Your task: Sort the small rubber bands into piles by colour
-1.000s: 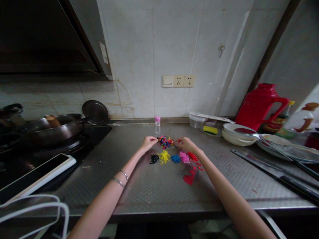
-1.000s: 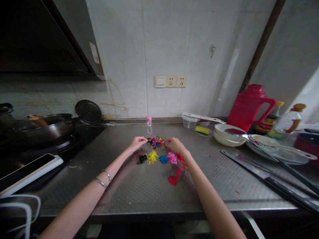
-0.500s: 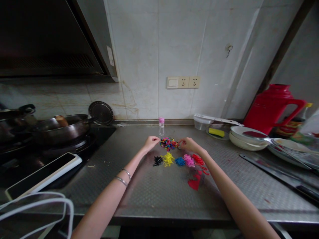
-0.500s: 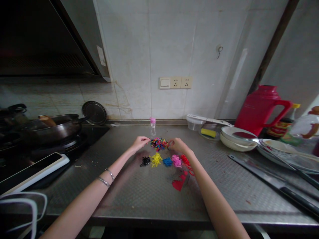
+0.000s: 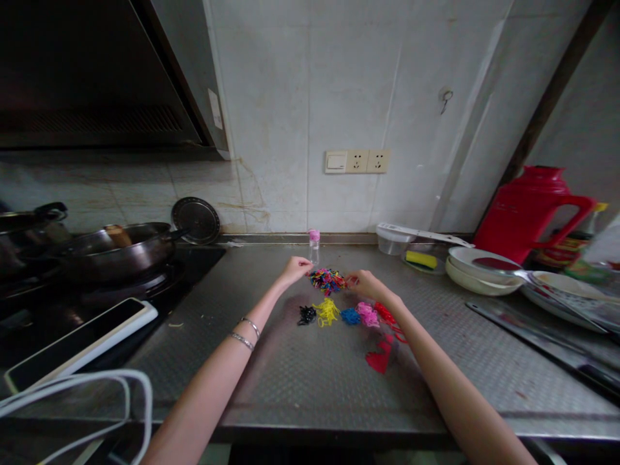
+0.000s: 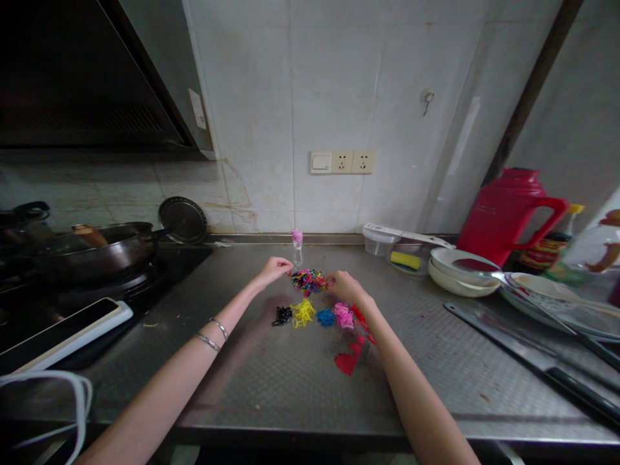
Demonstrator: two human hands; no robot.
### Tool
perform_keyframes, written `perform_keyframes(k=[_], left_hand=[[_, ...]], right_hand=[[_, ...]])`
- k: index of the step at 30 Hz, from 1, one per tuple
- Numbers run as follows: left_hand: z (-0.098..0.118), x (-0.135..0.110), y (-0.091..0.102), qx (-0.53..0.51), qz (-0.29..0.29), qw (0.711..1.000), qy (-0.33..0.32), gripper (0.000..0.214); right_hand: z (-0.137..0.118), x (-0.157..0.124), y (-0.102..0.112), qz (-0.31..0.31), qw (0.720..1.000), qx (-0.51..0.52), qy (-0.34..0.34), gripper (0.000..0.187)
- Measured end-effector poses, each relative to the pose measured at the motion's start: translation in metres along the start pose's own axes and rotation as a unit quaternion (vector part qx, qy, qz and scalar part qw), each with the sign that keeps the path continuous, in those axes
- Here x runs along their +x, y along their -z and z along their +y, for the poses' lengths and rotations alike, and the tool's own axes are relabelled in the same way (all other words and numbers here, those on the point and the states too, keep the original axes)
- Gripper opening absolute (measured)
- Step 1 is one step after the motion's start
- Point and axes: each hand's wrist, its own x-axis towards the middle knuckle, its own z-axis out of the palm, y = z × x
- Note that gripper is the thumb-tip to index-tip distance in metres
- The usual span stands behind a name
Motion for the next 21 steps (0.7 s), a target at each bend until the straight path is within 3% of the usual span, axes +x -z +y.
perform_keyframes(k=[5,9,12,17,21], left_hand=[[-0.009,0.005,-0.004,0.002,-0.012,1.000,-0.023,0.022],[-0.013,0.006,-0.004,0.041,-0.017,0.999,-0.029,0.023],[-0.012,0.005,-0.005,0.069,-0.016,0.997,-0.027,0.023],[-0.012,0.001,-0.006,0.083,-0.018,0.996,-0.014,0.023],[-0.018,-0.001,-0.008,0.091,-0.042,0.995,-0.025,0.024]], right_hand=[[-0.032,-0.001,0.005,0.007,0.994,0.059,0.087,0.032],[-0.070,-0.003,-0.002,-0.041,0.978,0.116,0.169,0.034],[-0.089,-0.003,-0.013,-0.089,0.967,0.142,0.193,0.039],[-0.099,-0.001,-0.028,-0.094,0.962,0.124,0.223,0.037],[-0.093,-0.002,-0.021,-0.055,0.965,0.145,0.212,0.033]])
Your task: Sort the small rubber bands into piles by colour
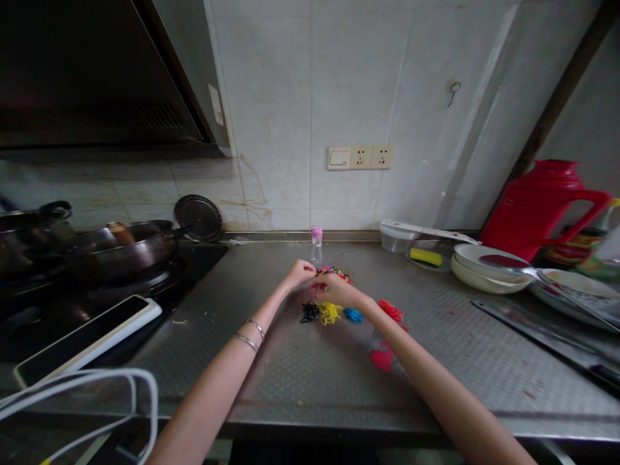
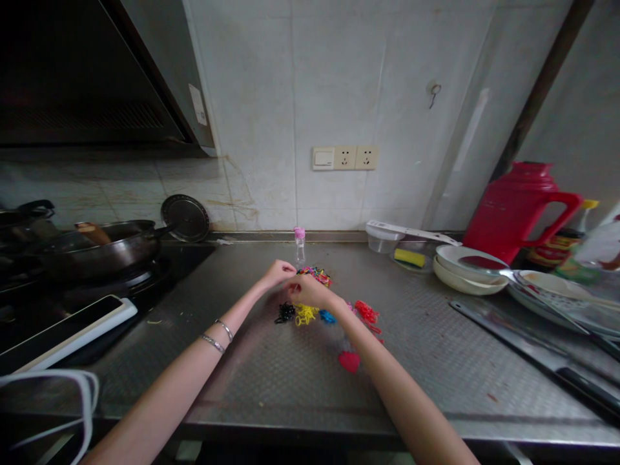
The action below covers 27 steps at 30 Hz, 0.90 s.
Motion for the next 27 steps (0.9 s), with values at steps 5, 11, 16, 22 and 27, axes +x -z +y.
perform_keyframes(k=[5,11,16,22,27], left_hand=[[-0.006,-0.003,-0.006,0.031,-0.012,0.999,-0.010,0.021],[0.003,-0.011,-0.008,0.066,-0.061,0.996,-0.011,0.021],[0.007,-0.016,-0.011,0.114,-0.047,0.992,-0.010,0.021],[0.005,-0.015,-0.011,0.125,-0.025,0.992,-0.003,0.018],[0.006,-0.016,-0.005,0.115,-0.018,0.993,0.007,0.018]], right_hand=[[0.019,-0.009,0.028,0.125,0.991,-0.002,-0.049,0.028],[0.051,-0.025,0.057,0.225,0.965,-0.064,-0.116,0.026],[0.065,-0.038,0.072,0.261,0.951,-0.071,-0.150,0.027],[0.076,-0.043,0.077,0.270,0.943,-0.088,-0.175,0.027],[0.081,-0.044,0.076,0.258,0.941,-0.105,-0.193,0.027]])
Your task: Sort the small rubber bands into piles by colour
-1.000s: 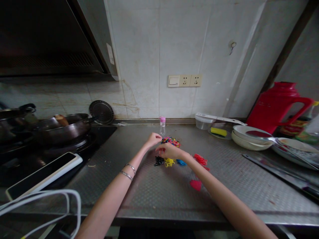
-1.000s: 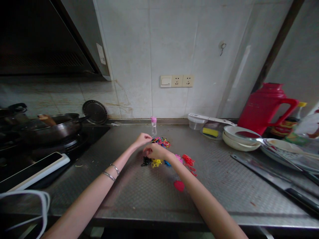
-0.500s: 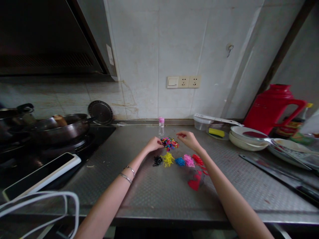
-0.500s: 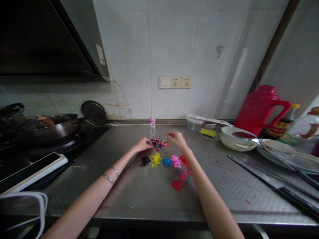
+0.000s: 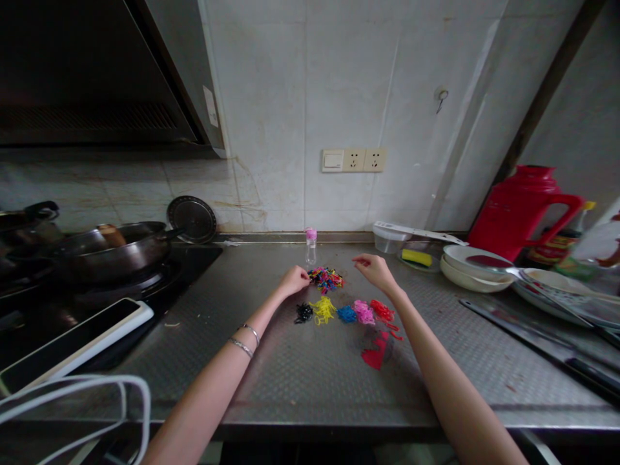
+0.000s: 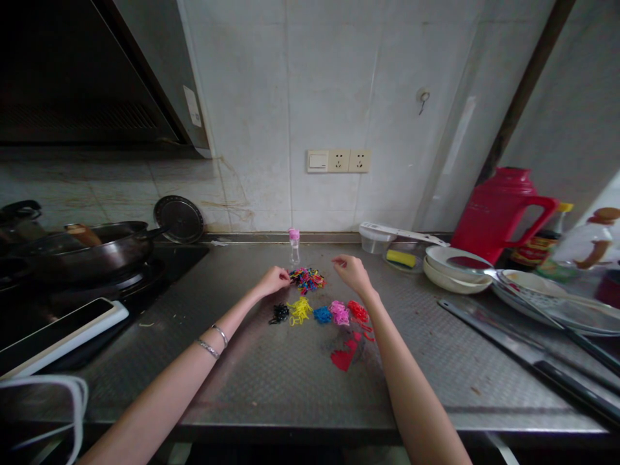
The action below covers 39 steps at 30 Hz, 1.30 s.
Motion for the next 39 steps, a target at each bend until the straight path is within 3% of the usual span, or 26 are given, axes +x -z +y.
perform_keyframes(k=[9,13,18,23,27,33,39], left_hand=[[-0.008,0.003,0.010,-0.005,0.029,1.000,0.002,0.019],[-0.001,0.002,0.012,-0.007,0.035,0.999,0.001,0.020],[0.038,-0.006,0.004,-0.008,0.025,0.998,-0.059,0.021],[0.086,-0.018,-0.017,0.023,-0.025,0.990,-0.136,0.020],[0.105,-0.025,-0.039,0.040,-0.046,0.985,-0.161,0.018],[0.106,-0.029,-0.055,0.027,-0.048,0.985,-0.164,0.021],[0.082,-0.010,-0.028,-0.048,0.013,0.991,-0.128,0.026]], right_hand=[[0.001,-0.004,0.000,-0.012,0.998,-0.054,-0.010,0.028],[0.002,-0.004,0.001,-0.014,0.998,-0.063,-0.019,0.028],[0.001,-0.004,0.003,-0.017,0.997,-0.068,-0.026,0.027],[-0.001,-0.005,0.004,-0.019,0.997,-0.072,-0.028,0.027],[-0.003,-0.006,0.005,-0.018,0.997,-0.078,-0.022,0.027],[-0.003,-0.007,0.000,-0.038,0.995,-0.085,-0.021,0.029],[-0.003,-0.010,-0.011,-0.073,0.991,-0.107,-0.021,0.030]])
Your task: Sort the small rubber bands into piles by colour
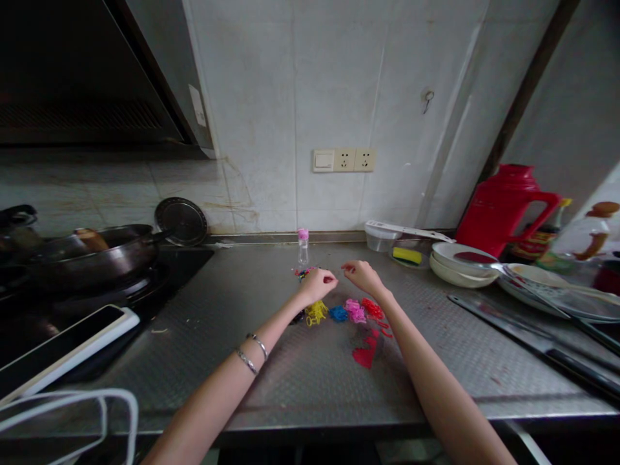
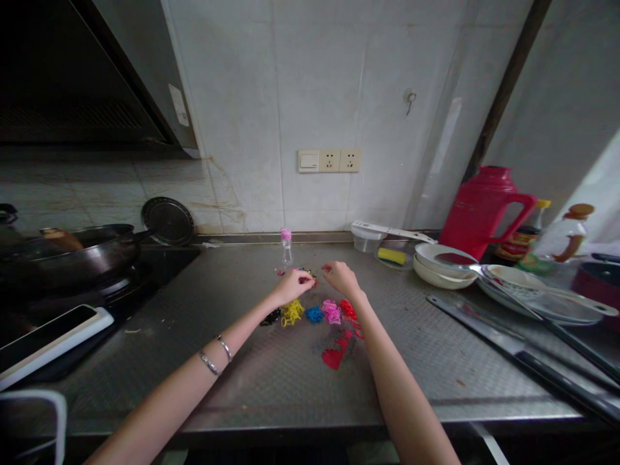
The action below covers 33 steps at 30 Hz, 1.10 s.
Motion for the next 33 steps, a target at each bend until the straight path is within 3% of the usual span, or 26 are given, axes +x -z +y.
perform_keyframes(k=[6,11,15,20,33], left_hand=[[-0.058,0.006,0.030,-0.052,0.099,0.988,0.103,0.025],[-0.087,0.003,0.034,-0.052,0.120,0.980,0.152,0.023],[-0.092,0.002,0.032,-0.054,0.121,0.979,0.158,0.024],[-0.092,0.001,0.031,-0.049,0.121,0.979,0.157,0.024],[-0.087,-0.002,0.031,-0.051,0.116,0.980,0.154,0.024]], right_hand=[[-0.010,-0.003,-0.010,-0.039,0.999,-0.008,0.016,0.028],[-0.013,-0.005,-0.015,-0.078,0.996,0.005,0.048,0.028],[-0.012,-0.006,-0.018,-0.087,0.992,0.017,0.085,0.035],[-0.009,-0.005,-0.023,-0.089,0.993,0.012,0.072,0.042],[-0.004,-0.003,-0.027,-0.077,0.993,0.000,0.089,0.035]])
